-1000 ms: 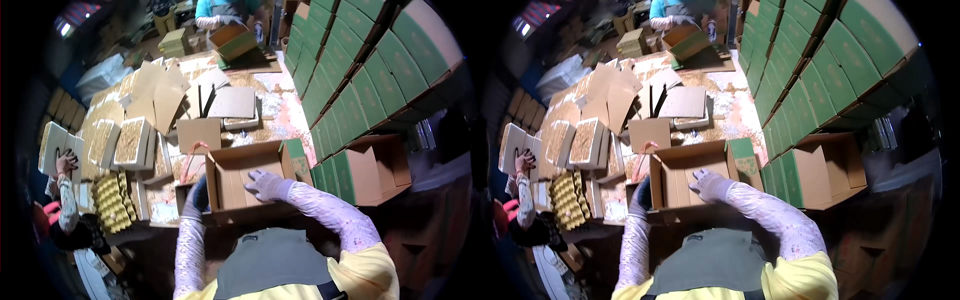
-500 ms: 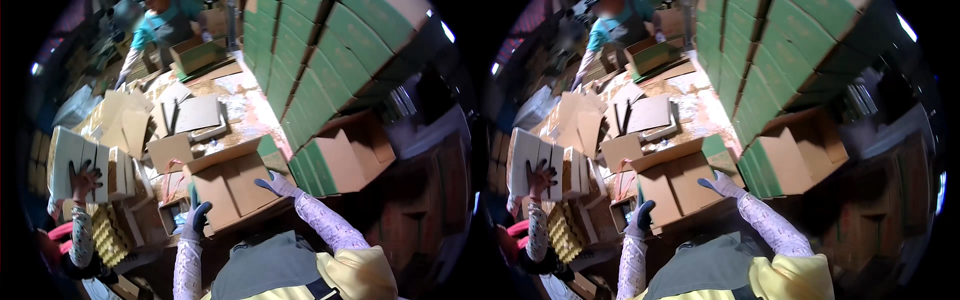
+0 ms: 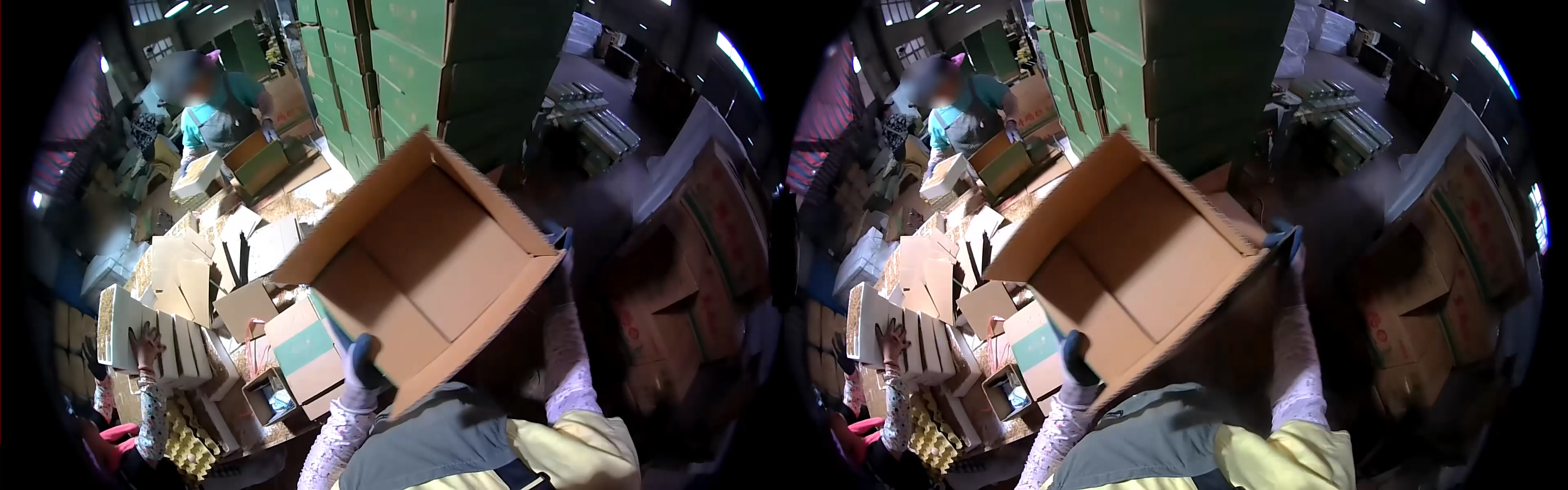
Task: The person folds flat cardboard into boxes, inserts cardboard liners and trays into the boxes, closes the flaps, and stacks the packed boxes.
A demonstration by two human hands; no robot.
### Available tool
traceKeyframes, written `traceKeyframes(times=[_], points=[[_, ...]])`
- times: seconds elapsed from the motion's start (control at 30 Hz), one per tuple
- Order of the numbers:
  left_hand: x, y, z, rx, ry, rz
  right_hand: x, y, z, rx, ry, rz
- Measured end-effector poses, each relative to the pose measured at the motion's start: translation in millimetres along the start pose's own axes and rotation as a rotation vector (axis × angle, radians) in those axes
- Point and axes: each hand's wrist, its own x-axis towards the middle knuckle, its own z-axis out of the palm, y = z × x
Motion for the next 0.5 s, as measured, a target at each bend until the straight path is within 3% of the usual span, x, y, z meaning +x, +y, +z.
traceKeyframes(times=[0.07,0.13,0.17,0.2,0.23,0.3,0.33,0.37,0.4,0.43,0.47,0.5], points=[[13.8,25.5,73.1,-0.019,0.086,-0.062,-19.0,-8.8,92.0,0.009,0.055,-0.058],[56.4,16.6,89.0,0.723,-0.063,0.432,-37.7,-36.1,143.1,-0.231,0.139,-0.13],[77.5,17.5,98.1,1.083,-0.155,0.387,-36.4,-22.4,118.1,-0.012,0.113,0.001],[98.4,18.4,107.2,1.432,-0.271,0.385,-46.7,-29.4,135.8,0.006,0.083,0.0],[106.1,37.0,141.8,1.388,-0.231,-0.19,-59.2,-37.3,157.0,0.025,0.051,0.004],[115.9,7.7,149.0,1.262,-0.186,-0.199,-52.7,-15.7,113.6,-0.518,0.074,-0.224],[113.9,-4.4,142.5,1.039,-0.124,-0.081,-45.3,1.9,82.6,-0.779,0.077,-0.348],[112.8,-15.1,130.0,0.888,-0.155,-0.076,-37.6,15.6,36.8,-0.301,0.092,-0.155],[102.5,-0.4,126.0,0.732,-0.214,-0.216,-29.0,26.5,-15.1,0.173,0.112,0.048],[87.8,14.4,119.3,0.565,-0.267,-0.35,-27.5,15.3,-25.4,0.247,0.215,0.058],[72.9,-4.5,88.7,0.497,-0.311,-0.186,-31.0,6.1,-28.2,0.223,0.315,0.007],[55.6,-9.6,49.2,0.929,-0.344,0.007,-40.4,-0.5,-30.0,0.225,0.408,-0.035]])
